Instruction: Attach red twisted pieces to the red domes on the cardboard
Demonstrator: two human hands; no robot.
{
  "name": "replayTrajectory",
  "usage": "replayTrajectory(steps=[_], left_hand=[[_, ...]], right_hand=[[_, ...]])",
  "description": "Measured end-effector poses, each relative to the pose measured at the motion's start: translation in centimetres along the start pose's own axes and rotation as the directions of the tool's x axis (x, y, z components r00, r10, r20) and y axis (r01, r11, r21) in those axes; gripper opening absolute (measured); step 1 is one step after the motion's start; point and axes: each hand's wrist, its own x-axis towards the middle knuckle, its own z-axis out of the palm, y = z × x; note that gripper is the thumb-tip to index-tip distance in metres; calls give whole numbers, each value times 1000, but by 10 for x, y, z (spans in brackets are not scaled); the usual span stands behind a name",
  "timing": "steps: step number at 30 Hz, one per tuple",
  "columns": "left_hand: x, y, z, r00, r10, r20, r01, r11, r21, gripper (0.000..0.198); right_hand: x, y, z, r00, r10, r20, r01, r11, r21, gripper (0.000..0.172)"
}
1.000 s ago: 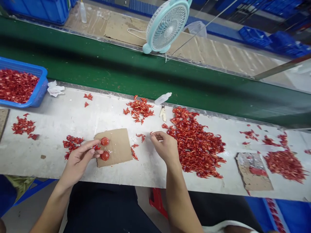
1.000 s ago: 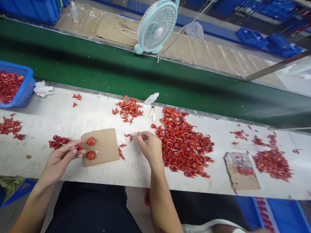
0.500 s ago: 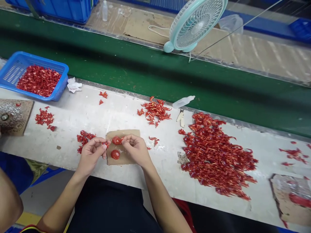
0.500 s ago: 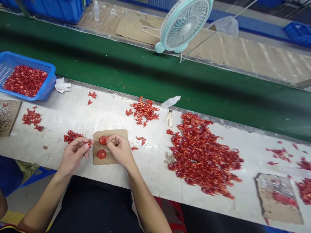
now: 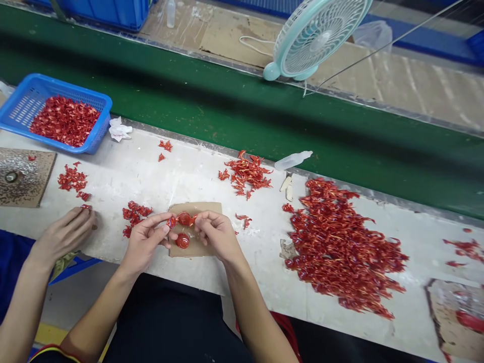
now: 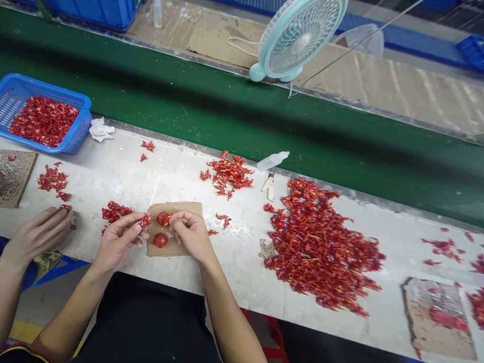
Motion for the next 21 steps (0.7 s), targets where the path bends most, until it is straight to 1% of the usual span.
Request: replayTrajectory(steps=[3,6,9,13,17,21], left_hand=[[1,-4,1,999,47,11,-47,998,43,28],[1,-8,5,998,55,25,-56,996,72,28],[-1,-9,10,999,40,18,-41,995,92,28],[-4,-7,15,999,33,4,-34,994,100,28],[-4,-5,18,999,32,-23,-30,996,88,30],[-5,-4,21,999,49,-23,-47,997,59,29]], right_hand=[[-6,-4,0,999,30,24,-33,993,110,27],[-12,-7,2,999,26,46,-32,990,138,24],[-16,-8,6,998,-31,55,27,996,81,24],[-21,-10,12,994,-104,23,104,994,-13,25],[-26,-11,17,986,-164,-15,162,985,-55,24],[-31,-8,21,976,-209,-58,205,976,-70,22]])
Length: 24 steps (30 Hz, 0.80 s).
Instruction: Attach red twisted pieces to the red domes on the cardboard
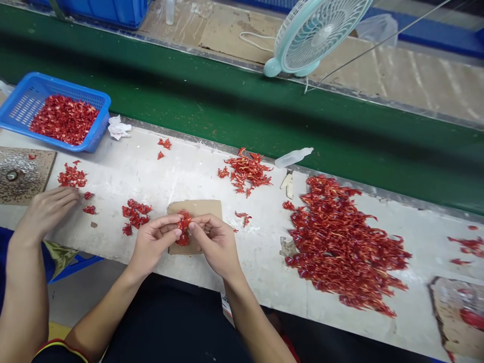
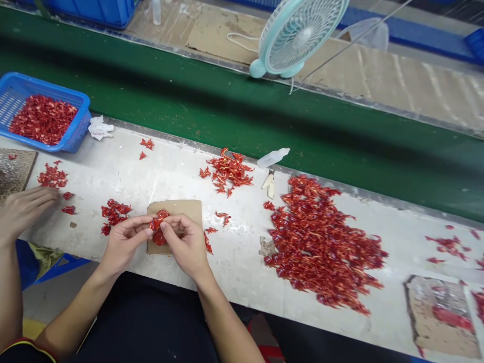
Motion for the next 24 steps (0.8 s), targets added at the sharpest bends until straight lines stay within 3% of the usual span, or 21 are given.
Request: replayTrajectory(steps=[7,13,18,21,23,24], left_hand=[[-2,-3,6,999,38,-5,-38,999,-26,24],[-11,-2,16,995,93,-36,-93,996,19,20],[-16,2,13,980,171,101,-180,980,89,23],[-11,12,-10,946,318,66,-321,881,349,24],[-5,20,-36,880,473,-55,-346,714,609,26],[-3,24,-52,833,542,-108,-304,613,729,29]], right_hand=[[-8,4,5,998,-6,-59,8,999,40,20],[-15,5,6,988,-79,-131,75,997,-34,16],[-16,10,3,986,-94,-141,93,996,-13,18],[-19,18,-12,974,-106,-199,108,994,-4,25],[-23,25,-31,954,-120,-274,113,993,-42,30],[-25,28,-43,941,-123,-315,106,992,-69,31]])
